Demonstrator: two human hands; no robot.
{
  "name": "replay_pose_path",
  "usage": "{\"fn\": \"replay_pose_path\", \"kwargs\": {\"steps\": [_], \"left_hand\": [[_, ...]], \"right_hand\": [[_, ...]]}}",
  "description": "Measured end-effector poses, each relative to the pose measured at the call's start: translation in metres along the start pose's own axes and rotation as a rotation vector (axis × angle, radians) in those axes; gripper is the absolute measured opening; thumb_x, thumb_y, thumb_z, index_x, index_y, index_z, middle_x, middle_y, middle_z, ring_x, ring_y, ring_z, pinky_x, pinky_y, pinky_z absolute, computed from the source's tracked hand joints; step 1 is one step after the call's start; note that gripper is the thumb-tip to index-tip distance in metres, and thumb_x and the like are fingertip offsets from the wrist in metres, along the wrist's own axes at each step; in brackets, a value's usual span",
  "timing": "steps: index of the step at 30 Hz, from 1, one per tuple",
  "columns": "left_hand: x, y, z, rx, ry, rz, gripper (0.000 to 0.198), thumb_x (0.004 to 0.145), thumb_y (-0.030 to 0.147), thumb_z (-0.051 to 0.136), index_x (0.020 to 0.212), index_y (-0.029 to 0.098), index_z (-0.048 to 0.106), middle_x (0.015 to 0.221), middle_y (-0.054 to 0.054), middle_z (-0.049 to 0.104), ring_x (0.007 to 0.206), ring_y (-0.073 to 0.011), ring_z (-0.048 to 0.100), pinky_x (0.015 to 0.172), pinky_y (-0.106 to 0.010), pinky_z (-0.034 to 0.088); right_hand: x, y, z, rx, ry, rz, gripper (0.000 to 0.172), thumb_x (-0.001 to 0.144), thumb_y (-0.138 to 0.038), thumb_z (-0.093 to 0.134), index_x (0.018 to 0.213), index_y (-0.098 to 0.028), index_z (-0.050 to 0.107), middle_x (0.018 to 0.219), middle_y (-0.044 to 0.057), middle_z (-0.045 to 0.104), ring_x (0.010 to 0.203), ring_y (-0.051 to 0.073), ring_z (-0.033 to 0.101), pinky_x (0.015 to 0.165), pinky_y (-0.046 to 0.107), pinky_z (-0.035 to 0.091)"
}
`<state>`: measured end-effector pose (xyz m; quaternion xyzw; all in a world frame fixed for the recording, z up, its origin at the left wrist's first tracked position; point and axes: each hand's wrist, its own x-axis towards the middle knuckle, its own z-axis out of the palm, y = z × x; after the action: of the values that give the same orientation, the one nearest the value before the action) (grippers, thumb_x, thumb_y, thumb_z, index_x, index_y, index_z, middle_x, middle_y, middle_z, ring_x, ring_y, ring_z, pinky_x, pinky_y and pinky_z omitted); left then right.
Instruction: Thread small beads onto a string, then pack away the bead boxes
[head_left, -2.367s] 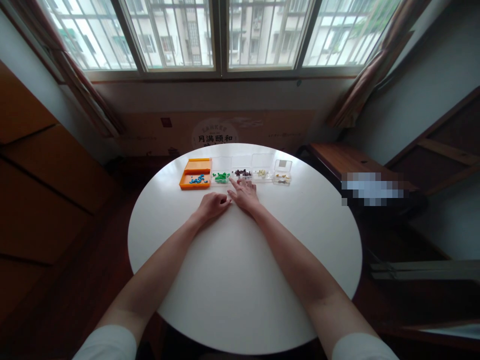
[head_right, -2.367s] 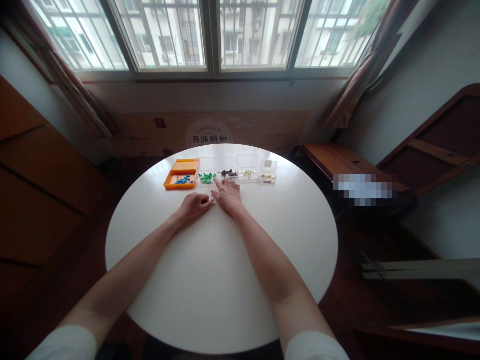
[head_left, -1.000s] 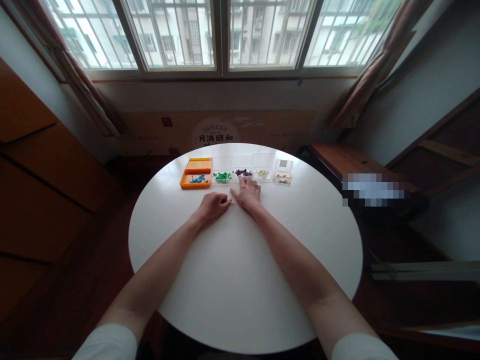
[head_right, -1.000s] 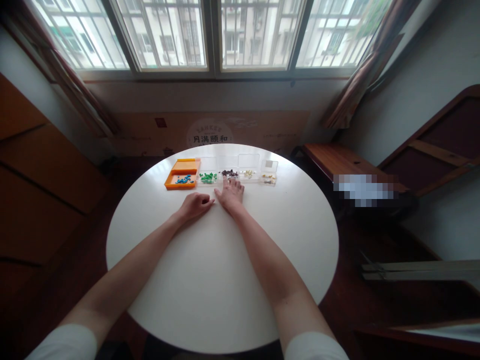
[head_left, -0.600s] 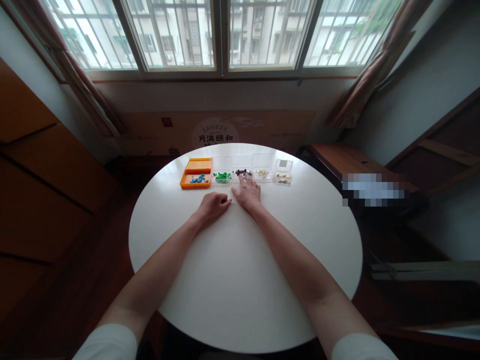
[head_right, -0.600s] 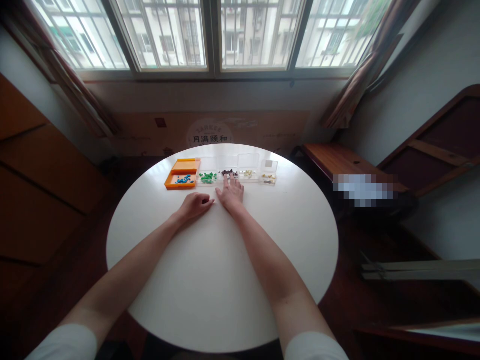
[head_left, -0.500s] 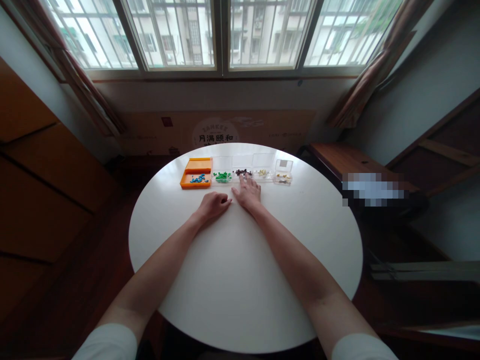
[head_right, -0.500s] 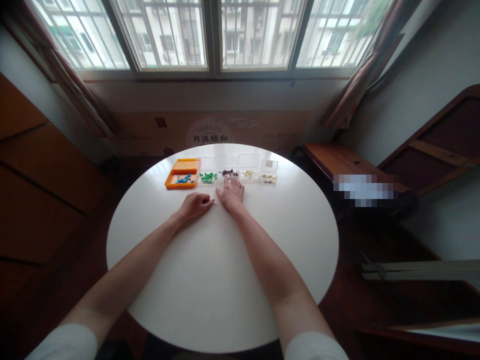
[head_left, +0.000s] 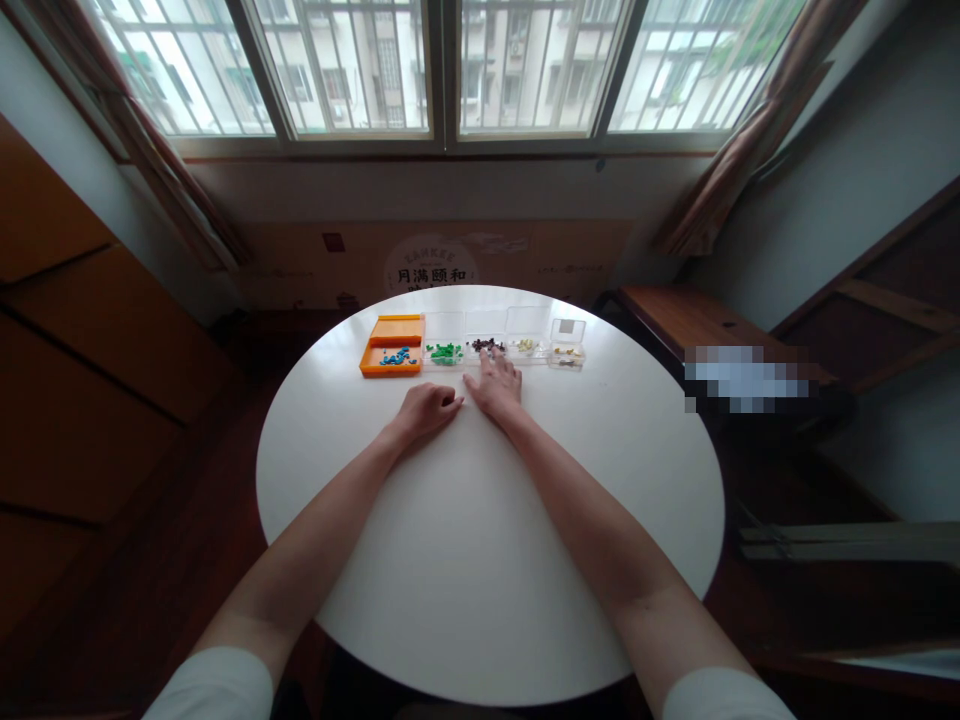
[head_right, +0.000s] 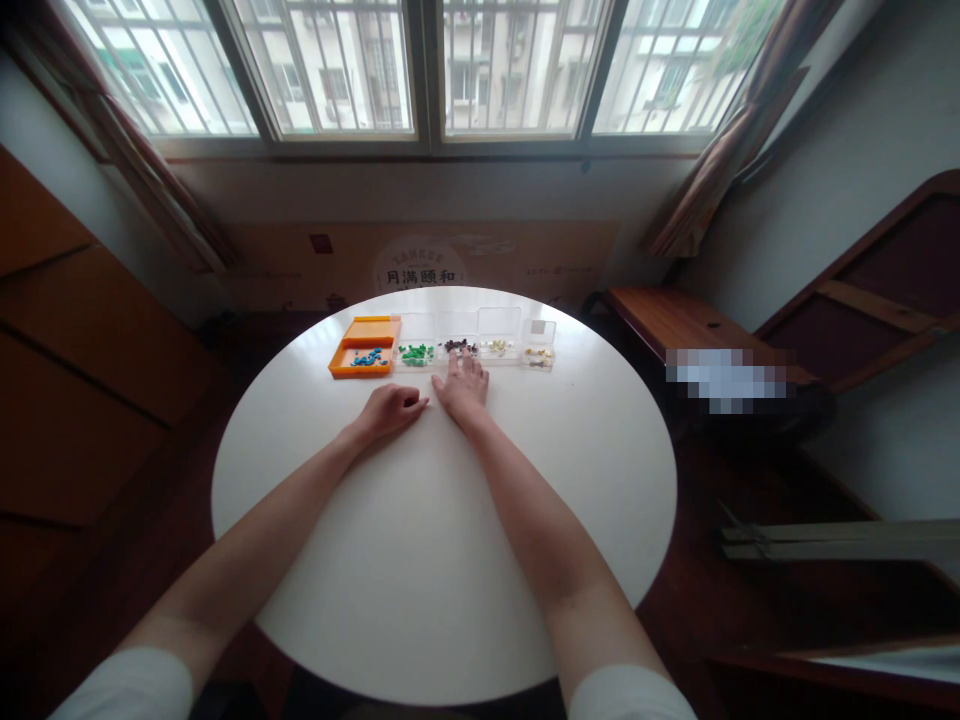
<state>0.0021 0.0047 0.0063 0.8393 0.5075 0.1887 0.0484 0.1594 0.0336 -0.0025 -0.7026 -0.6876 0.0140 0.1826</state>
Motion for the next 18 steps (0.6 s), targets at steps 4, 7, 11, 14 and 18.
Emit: {"fn": "replay_pose_path", "kwargs": {"steps": [4,7,11,14,18], "left_hand": [[0.0002,-0.0001,0.0004,0.007,0.004,-0.003,0.04,0.084,0.045,0.043,0.064,0.017,0.065,0.059,-0.005,0.061,0.052,-0.0132,0.045,0.053,-0.026,0.02],[0.0001,0.0003,0.0004,0.01,0.002,-0.005,0.04,0.084,0.044,0.043,0.064,0.017,0.065,0.06,-0.005,0.062,0.053,-0.0132,0.045,0.053,-0.026,0.02],[-0.0001,0.0005,0.0001,0.01,0.001,-0.003,0.039,0.083,0.044,0.043,0.064,0.017,0.065,0.06,-0.005,0.062,0.053,-0.0133,0.045,0.052,-0.026,0.02],[-0.0003,0.0006,0.0,0.007,0.001,-0.001,0.039,0.084,0.044,0.043,0.064,0.017,0.065,0.06,-0.005,0.062,0.052,-0.0131,0.045,0.052,-0.026,0.02],[-0.0002,0.0009,-0.0002,0.014,-0.004,-0.008,0.04,0.084,0.044,0.043,0.064,0.017,0.065,0.06,-0.005,0.062,0.052,-0.0129,0.045,0.053,-0.026,0.021]], "right_hand": [[-0.0005,-0.0002,-0.0011,-0.003,0.0,0.0,0.066,0.083,-0.051,0.042,0.139,-0.02,0.03,0.148,0.009,0.025,0.128,0.029,0.029,0.101,0.042,0.026],[-0.0009,-0.0001,-0.0016,-0.004,0.006,-0.003,0.065,0.083,-0.051,0.042,0.139,-0.02,0.031,0.147,0.009,0.026,0.127,0.029,0.03,0.101,0.042,0.026],[-0.0014,0.0003,-0.0013,-0.001,0.022,-0.01,0.064,0.083,-0.051,0.042,0.139,-0.021,0.031,0.147,0.009,0.026,0.127,0.029,0.03,0.101,0.042,0.027],[-0.0018,0.0,-0.0017,-0.008,0.011,-0.01,0.064,0.083,-0.05,0.042,0.139,-0.021,0.03,0.147,0.01,0.026,0.127,0.029,0.03,0.101,0.042,0.026],[-0.0018,-0.0007,-0.0031,-0.014,-0.007,-0.005,0.064,0.084,-0.051,0.041,0.14,-0.021,0.029,0.148,0.01,0.024,0.128,0.028,0.029,0.101,0.042,0.026]]}}
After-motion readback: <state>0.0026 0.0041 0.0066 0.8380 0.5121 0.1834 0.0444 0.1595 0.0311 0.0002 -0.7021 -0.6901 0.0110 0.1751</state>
